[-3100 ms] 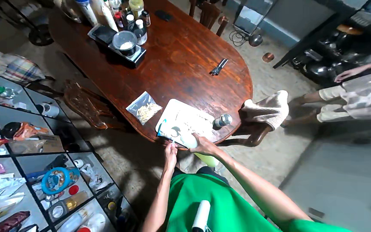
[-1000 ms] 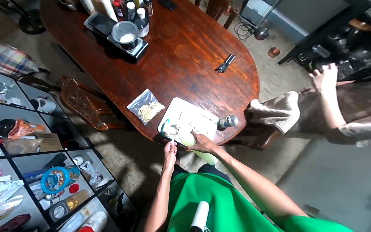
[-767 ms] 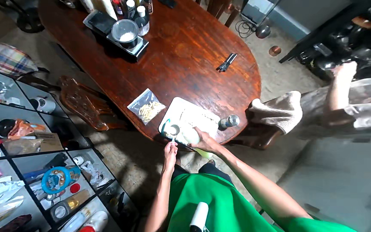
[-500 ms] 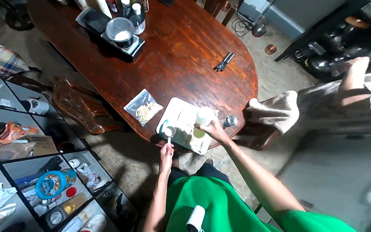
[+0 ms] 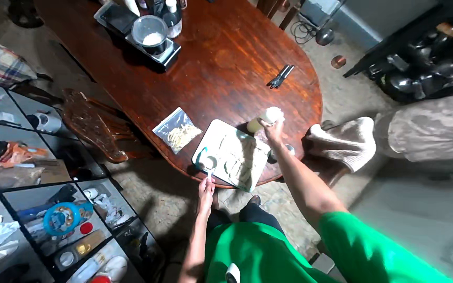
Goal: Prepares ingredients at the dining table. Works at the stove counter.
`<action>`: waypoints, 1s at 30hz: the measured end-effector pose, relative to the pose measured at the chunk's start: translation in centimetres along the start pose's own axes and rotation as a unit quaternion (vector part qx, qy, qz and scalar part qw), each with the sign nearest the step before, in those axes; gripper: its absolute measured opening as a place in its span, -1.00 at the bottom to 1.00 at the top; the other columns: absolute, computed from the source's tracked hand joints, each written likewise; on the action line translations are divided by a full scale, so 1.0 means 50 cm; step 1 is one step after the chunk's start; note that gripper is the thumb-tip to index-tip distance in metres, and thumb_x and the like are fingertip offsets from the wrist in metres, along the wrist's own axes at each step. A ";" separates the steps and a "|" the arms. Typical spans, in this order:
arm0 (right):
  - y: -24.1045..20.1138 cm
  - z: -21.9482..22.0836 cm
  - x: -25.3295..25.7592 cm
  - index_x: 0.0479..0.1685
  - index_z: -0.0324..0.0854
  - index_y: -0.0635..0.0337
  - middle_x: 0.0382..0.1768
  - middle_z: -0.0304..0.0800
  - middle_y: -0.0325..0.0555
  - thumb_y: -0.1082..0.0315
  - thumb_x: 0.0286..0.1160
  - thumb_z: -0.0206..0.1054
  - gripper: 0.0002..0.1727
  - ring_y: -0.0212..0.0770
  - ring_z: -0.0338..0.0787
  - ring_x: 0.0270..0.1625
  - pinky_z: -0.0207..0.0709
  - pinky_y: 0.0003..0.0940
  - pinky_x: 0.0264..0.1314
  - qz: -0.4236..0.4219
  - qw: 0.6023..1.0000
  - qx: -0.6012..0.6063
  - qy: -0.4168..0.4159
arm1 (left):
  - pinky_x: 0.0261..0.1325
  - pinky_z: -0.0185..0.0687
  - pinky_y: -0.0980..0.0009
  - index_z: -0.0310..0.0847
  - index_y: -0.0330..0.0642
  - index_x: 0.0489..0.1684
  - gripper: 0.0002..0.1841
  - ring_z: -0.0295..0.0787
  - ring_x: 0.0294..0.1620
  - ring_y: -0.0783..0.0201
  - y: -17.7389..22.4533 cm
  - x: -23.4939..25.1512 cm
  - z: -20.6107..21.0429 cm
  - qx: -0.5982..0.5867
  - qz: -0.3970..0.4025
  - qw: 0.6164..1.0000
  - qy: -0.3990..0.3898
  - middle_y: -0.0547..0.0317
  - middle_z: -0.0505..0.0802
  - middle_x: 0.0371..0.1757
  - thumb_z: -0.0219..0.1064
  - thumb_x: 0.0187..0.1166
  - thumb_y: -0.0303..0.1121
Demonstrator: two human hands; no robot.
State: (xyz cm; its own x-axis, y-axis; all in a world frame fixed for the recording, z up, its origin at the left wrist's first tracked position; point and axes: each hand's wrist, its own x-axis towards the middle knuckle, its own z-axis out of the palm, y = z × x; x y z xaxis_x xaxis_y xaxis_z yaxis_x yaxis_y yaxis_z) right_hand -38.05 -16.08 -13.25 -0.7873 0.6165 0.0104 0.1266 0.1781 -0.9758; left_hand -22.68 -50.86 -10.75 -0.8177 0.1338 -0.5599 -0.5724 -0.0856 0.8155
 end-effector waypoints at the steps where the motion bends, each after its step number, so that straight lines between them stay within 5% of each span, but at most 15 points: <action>1: -0.001 0.002 0.001 0.65 0.16 0.35 0.40 0.64 0.12 0.43 0.06 0.76 0.06 -0.11 0.73 0.41 0.68 -0.17 0.49 0.000 1.000 0.009 -0.004 | -0.51 0.24 0.61 0.61 -0.34 0.01 -0.71 0.32 -0.58 0.52 0.000 -0.001 0.001 -0.003 -0.002 1.000 0.001 0.38 0.48 -0.54 -0.07 0.82 -0.44; 8: -0.027 -0.020 -0.052 0.80 -0.08 0.21 0.58 0.44 0.17 0.27 0.11 0.77 0.23 0.01 0.59 0.54 0.57 -0.06 0.54 0.056 0.996 -0.050 -0.052 | -0.52 0.24 0.62 0.61 -0.34 0.06 -0.70 0.33 -0.58 0.53 -0.001 -0.017 0.006 -0.045 0.005 0.999 0.030 0.37 0.51 -0.52 -0.07 0.85 -0.41; 12: -0.052 -0.048 -0.178 0.70 0.13 0.36 0.46 0.53 0.29 0.29 0.43 0.54 -0.13 0.06 0.71 0.36 0.65 -0.09 0.41 0.068 0.988 -0.134 -0.033 | -0.49 0.28 0.62 0.60 -0.37 0.07 -0.70 0.35 -0.56 0.53 0.000 -0.043 -0.008 -0.059 0.044 0.992 0.107 0.36 0.51 -0.50 -0.07 0.86 -0.40; 16: -0.073 -0.047 -0.366 0.36 0.57 0.35 0.13 0.81 0.09 0.20 0.76 0.20 -0.58 -0.11 0.83 0.10 0.73 -0.14 0.21 0.121 0.933 -0.124 -0.316 | -0.49 0.28 0.62 0.60 -0.38 0.05 -0.68 0.35 -0.57 0.53 -0.024 -0.110 0.004 -0.060 0.077 0.982 0.161 0.36 0.52 -0.52 -0.09 0.86 -0.39; 19: -0.111 -0.027 -0.503 0.30 0.67 0.26 0.07 0.86 -0.05 0.11 0.85 0.07 -0.56 -0.21 0.84 0.12 0.72 -0.18 0.29 0.135 0.851 -0.082 -0.502 | -0.45 0.33 0.58 0.60 -0.40 0.07 -0.68 0.38 -0.54 0.51 -0.058 -0.193 0.052 -0.067 0.086 0.974 0.198 0.34 0.54 -0.51 -0.08 0.85 -0.39; 22: -0.142 -0.017 -0.609 0.19 0.74 0.20 0.00 0.88 -0.07 0.00 0.87 0.01 -0.49 -0.25 0.84 0.06 0.71 -0.15 0.25 0.146 0.805 -0.075 -0.570 | -0.36 0.46 0.53 0.62 -0.40 0.06 -0.67 0.48 -0.48 0.46 -0.097 -0.284 0.107 -0.076 0.080 0.960 0.258 0.27 0.61 -0.47 -0.05 0.87 -0.36; 24: -0.150 -0.023 -0.668 -0.03 0.77 0.22 -0.28 0.82 -0.11 0.03 0.87 0.02 -0.50 -0.27 0.78 -0.25 0.71 -0.21 -0.06 0.160 0.786 -0.056 -0.594 | -0.30 0.53 0.45 0.65 -0.40 0.08 -0.64 0.56 -0.41 0.40 -0.133 -0.336 0.135 -0.083 0.072 0.946 0.305 0.15 0.71 -0.35 -0.03 0.89 -0.31; 27: -0.144 -0.052 -0.746 0.00 0.78 0.22 -0.39 0.77 -0.18 0.17 0.86 0.04 -0.60 -0.33 0.68 -0.44 0.65 -0.32 -0.30 0.178 0.747 -0.053 -0.638 | -0.19 0.64 0.37 0.63 -0.43 0.21 -0.61 0.68 -0.27 0.33 -0.189 -0.415 0.161 -0.103 0.060 0.923 0.366 0.01 0.79 -0.16 -0.06 0.90 -0.32; 30: -0.148 -0.070 -0.825 0.01 0.76 0.21 -0.36 0.78 -0.19 0.22 0.86 0.05 -0.64 -0.36 0.66 -0.45 0.61 -0.38 -0.34 0.162 0.715 -0.082 -0.675 | -0.29 0.64 0.34 0.65 -0.40 0.15 -0.60 0.63 -0.42 0.30 -0.247 -0.487 0.158 -0.099 0.057 0.904 0.412 0.03 0.75 -0.30 -0.04 0.90 -0.25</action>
State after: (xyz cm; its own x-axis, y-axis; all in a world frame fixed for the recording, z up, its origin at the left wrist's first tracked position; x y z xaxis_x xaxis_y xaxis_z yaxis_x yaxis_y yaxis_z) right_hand -4.42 -40.14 -5.71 -0.5511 -0.6375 -0.5384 0.4161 0.3494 -0.8395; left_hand 4.80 -45.26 -6.02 -0.5937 -0.6603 -0.4599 -0.4144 -0.2391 0.8781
